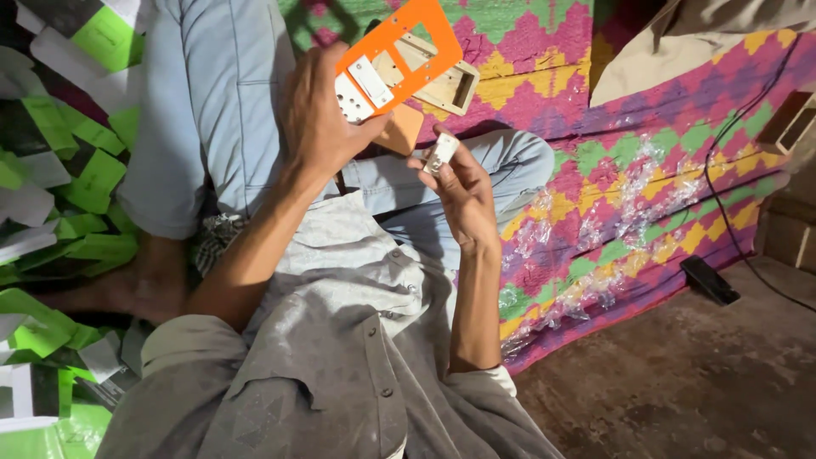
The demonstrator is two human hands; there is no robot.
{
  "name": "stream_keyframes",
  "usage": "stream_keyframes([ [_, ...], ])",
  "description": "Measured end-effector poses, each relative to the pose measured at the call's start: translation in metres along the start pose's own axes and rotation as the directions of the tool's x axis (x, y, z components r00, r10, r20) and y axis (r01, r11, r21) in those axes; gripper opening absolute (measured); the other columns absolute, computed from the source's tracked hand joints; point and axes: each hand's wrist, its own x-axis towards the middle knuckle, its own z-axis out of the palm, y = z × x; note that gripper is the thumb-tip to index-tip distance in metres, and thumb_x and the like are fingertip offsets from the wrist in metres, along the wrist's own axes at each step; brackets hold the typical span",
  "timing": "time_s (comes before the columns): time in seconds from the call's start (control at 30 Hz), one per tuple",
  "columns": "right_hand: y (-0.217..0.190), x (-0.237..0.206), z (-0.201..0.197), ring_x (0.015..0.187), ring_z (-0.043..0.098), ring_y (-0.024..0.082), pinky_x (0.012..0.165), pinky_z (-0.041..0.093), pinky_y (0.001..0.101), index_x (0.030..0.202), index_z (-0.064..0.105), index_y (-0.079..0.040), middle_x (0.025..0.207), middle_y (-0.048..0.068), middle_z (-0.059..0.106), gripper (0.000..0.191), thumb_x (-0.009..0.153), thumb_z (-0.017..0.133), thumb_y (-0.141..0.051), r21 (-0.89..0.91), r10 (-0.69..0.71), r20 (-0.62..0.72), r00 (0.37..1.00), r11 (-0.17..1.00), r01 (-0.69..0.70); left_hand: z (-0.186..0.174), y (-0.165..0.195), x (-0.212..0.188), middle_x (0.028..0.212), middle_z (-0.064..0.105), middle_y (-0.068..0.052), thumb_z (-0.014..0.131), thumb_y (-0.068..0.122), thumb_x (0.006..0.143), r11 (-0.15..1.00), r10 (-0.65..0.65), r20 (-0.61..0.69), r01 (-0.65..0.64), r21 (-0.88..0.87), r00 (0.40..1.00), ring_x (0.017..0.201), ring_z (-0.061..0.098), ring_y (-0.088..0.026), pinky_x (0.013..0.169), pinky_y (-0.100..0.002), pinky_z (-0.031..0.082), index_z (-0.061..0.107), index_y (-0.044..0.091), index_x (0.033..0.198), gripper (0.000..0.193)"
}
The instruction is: The person sits on a patterned mat and assembles white electrical socket modules into an orange plastic frame. They pick up modules from a wooden tray, insert them into the frame, and secure them with small metal fasteners. The person repeats this process for multiple modules, occasionally adjusting the frame and fasteners.
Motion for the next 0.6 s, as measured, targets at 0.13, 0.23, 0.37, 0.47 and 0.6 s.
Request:
stream_keyframes([
  [0.13, -0.002, 0.0, -0.004, 0.107, 0.072, 0.026, 0.089, 0.06, 0.0324, 0.144, 0.053, 0.001, 0.121, 0.017, 0.071, 0.041, 0.104, 0.059, -0.008, 0.066, -0.032, -0.017, 0.999, 0.997, 0.033, -0.001, 0.002, 0.002, 0.117, 0.062, -0.015, 0.099, 0.034, 0.077, 0.998, 0.054, 0.014, -0.055, 0.007, 0.998, 0.107, 0.062, -0.036, 0.092, -0.048, 0.048, 0.051, 0.006, 0.133, 0.079],
  [0.23, -0.001, 0.001, -0.005, 0.104, 0.072, 0.024, 0.087, 0.06, 0.0333, 0.141, 0.055, 0.003, 0.119, 0.016, 0.071, 0.037, 0.106, 0.061, -0.009, 0.071, -0.054, -0.007, 0.999, 0.996, 0.054, -0.002, 0.002, 0.002, 0.117, 0.061, -0.014, 0.099, 0.035, 0.078, 0.997, 0.071, 0.009, -0.071, 0.025, 0.997, 0.106, 0.063, -0.035, 0.092, -0.048, 0.049, 0.052, 0.006, 0.132, 0.078],
  [0.37, 0.002, 0.005, 0.004, 0.105, 0.069, 0.018, 0.089, 0.058, 0.031, 0.136, 0.059, 0.002, 0.116, 0.011, 0.069, 0.045, 0.095, 0.077, 0.002, -0.156, -0.238, -0.061, 0.969, 0.961, 0.227, 0.0, 0.004, 0.002, 0.119, 0.062, -0.012, 0.098, 0.032, 0.076, 0.999, 0.051, 0.025, -0.051, -0.011, 0.998, 0.107, 0.064, -0.032, 0.09, -0.044, 0.052, 0.053, 0.006, 0.132, 0.077],
  [0.47, 0.002, 0.012, 0.019, 0.104, 0.067, 0.014, 0.09, 0.058, 0.0288, 0.129, 0.063, 0.003, 0.114, 0.009, 0.068, 0.047, 0.088, 0.085, 0.007, -0.401, -0.424, -0.103, 0.9, 0.845, 0.353, 0.001, 0.004, 0.001, 0.115, 0.062, -0.01, 0.098, 0.029, 0.069, 0.993, 0.102, 0.067, -0.106, 0.057, 0.992, 0.105, 0.063, -0.03, 0.088, -0.044, 0.05, 0.054, 0.007, 0.13, 0.078],
  [0.6, 0.002, 0.028, 0.043, 0.093, 0.072, 0.013, 0.08, 0.061, 0.0263, 0.113, 0.067, 0.003, 0.109, 0.008, 0.07, 0.033, 0.086, 0.087, 0.005, -0.631, -0.583, -0.121, 0.804, 0.67, 0.391, 0.002, 0.005, 0.001, 0.113, 0.061, -0.011, 0.098, 0.029, 0.062, 0.988, 0.135, 0.096, -0.141, 0.063, 0.986, 0.102, 0.062, -0.031, 0.085, -0.045, 0.049, 0.053, 0.006, 0.128, 0.083],
])
